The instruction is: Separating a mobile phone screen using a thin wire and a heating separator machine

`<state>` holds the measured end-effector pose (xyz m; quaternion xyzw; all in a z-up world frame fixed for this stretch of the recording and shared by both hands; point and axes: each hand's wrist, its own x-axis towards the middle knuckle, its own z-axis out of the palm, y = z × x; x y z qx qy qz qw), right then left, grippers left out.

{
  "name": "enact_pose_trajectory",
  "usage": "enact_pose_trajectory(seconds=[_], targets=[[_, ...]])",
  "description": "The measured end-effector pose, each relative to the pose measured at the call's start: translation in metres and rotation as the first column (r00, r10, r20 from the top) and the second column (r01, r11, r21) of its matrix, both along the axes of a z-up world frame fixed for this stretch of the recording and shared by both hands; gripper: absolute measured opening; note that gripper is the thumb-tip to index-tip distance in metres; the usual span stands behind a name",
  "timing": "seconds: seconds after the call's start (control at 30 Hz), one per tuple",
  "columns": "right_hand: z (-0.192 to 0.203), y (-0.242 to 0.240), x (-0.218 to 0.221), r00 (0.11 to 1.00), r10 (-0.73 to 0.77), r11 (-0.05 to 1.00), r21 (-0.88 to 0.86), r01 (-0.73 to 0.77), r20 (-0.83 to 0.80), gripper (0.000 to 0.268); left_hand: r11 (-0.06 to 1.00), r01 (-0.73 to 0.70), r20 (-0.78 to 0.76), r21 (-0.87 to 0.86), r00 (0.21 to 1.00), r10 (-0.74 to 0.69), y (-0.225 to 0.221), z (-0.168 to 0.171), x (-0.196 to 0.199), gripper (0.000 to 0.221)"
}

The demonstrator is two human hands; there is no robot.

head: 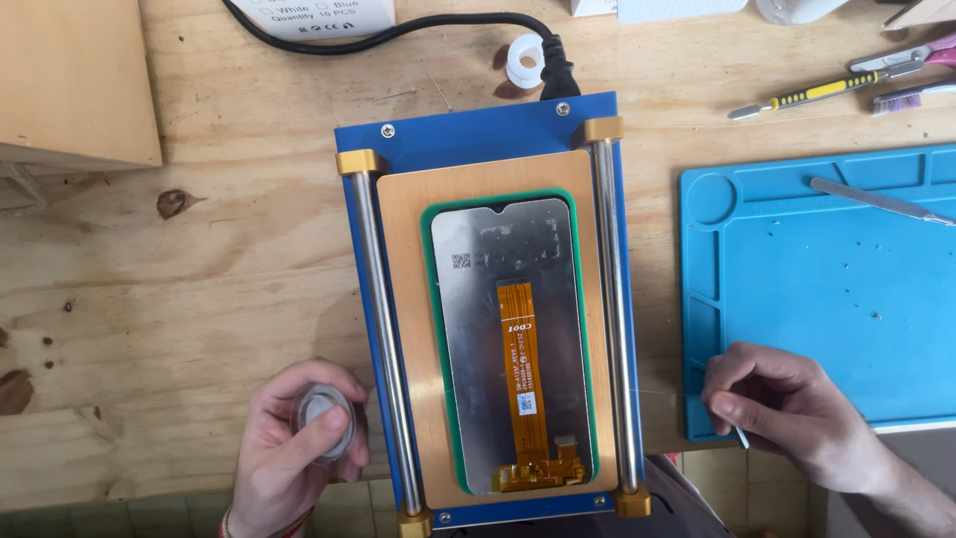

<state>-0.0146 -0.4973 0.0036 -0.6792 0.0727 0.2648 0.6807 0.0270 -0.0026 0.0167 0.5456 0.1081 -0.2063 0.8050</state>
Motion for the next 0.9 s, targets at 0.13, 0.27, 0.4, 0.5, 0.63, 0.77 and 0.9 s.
enact_pose_trajectory(seconds=[0.13,0.27,0.4,0.5,0.63,0.77,0.9], targets=[[-0.004,-0.009,-0.012,0.999,-0.025,0.999,-0.033,0.023,-0.041,0.018,0.989,0.060,0.062,-0.134,0.997,-0.052,-0.001,0.000,0.002,0.031],[-0.002,-0.013,-0.018,0.996,-0.060,0.996,-0.073,0.056,-0.059,0.020,0.993,0.081,0.036,-0.081,0.996,-0.078,0.001,-0.004,0.001,0.039],[0.000,-0.015,-0.020,0.998,-0.060,0.992,-0.107,0.059,-0.009,0.019,0.997,0.072,-0.054,-0.021,0.996,-0.073,0.003,0.000,0.002,0.041],[-0.001,-0.014,-0.017,0.998,-0.046,0.996,-0.073,0.049,0.039,0.015,0.999,0.047,-0.014,0.006,0.999,-0.047,-0.004,0.000,0.006,0.037],[0.003,-0.014,-0.011,0.999,-0.032,0.997,-0.069,0.035,0.040,0.018,0.999,-0.042,-0.032,-0.003,0.999,0.042,-0.004,-0.009,0.000,0.031],[-0.001,-0.018,-0.007,0.999,-0.040,0.984,-0.175,0.042,0.015,0.018,0.997,-0.080,-0.011,-0.016,0.997,0.080,-0.004,-0.012,-0.003,0.027],[-0.002,-0.016,-0.002,0.999,-0.036,0.977,-0.211,0.042,0.030,0.019,0.994,-0.091,-0.003,-0.052,0.996,0.091,-0.002,-0.014,-0.007,0.026]])
